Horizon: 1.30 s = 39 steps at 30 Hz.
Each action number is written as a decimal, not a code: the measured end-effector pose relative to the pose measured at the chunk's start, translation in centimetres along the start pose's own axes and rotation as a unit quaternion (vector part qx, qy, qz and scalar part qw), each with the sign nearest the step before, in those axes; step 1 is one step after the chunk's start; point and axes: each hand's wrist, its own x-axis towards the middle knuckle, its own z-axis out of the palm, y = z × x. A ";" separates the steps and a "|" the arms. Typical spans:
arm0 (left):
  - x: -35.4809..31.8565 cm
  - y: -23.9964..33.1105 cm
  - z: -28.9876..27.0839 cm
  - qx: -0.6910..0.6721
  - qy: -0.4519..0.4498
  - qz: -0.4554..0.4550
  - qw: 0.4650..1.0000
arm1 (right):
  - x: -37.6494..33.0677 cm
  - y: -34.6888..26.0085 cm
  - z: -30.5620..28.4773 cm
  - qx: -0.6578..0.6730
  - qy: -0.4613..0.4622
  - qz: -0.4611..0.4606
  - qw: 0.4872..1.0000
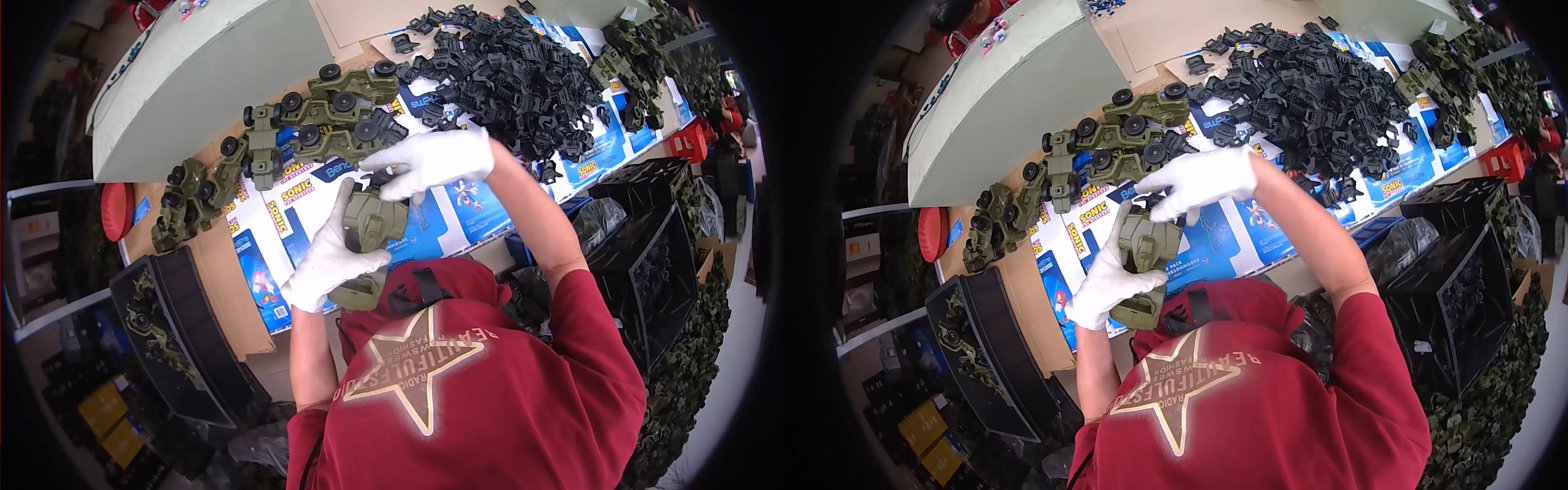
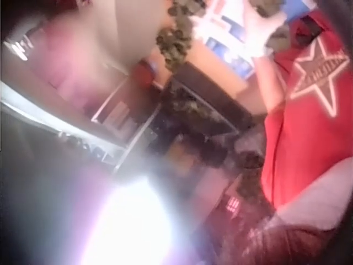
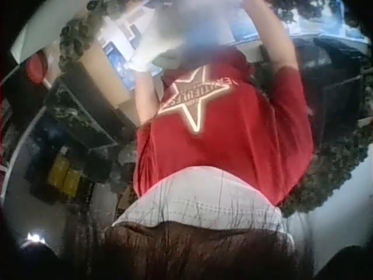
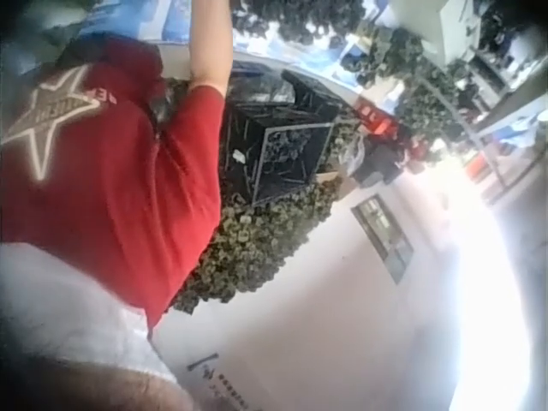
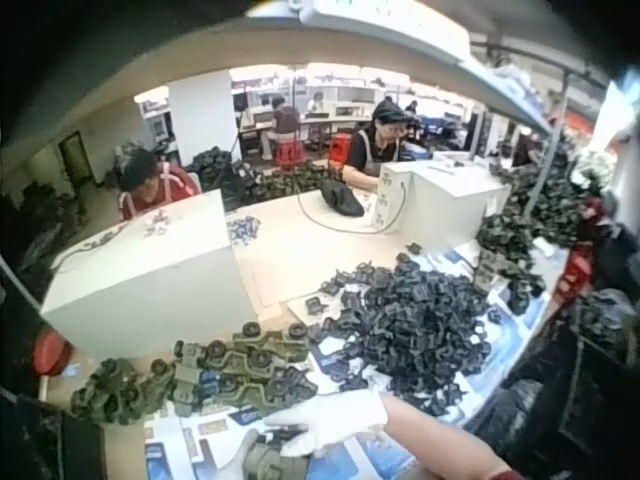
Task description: The person dumps plastic parts and toy vehicle bodies from bins onto a table, assembles the parts onto the toy vehicle bodies by hand, and places the assembled vehicles into a bin.
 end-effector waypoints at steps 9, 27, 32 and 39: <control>-1.0 0.8 -1.8 -0.272 -0.095 0.011 0.957 | 0.9 4.7 2.5 0.229 0.089 -0.205 0.947; -1.9 1.9 -1.8 -0.301 -0.071 -0.006 0.951 | 2.4 5.7 6.1 0.406 0.132 -0.158 0.890; -1.8 2.1 -2.0 -0.301 -0.077 -0.013 0.951 | 2.9 5.6 7.3 0.477 0.107 -0.184 0.853; -1.3 0.3 -1.4 -0.322 -0.058 0.022 0.945 | 2.7 4.7 5.7 0.357 0.090 -0.195 0.909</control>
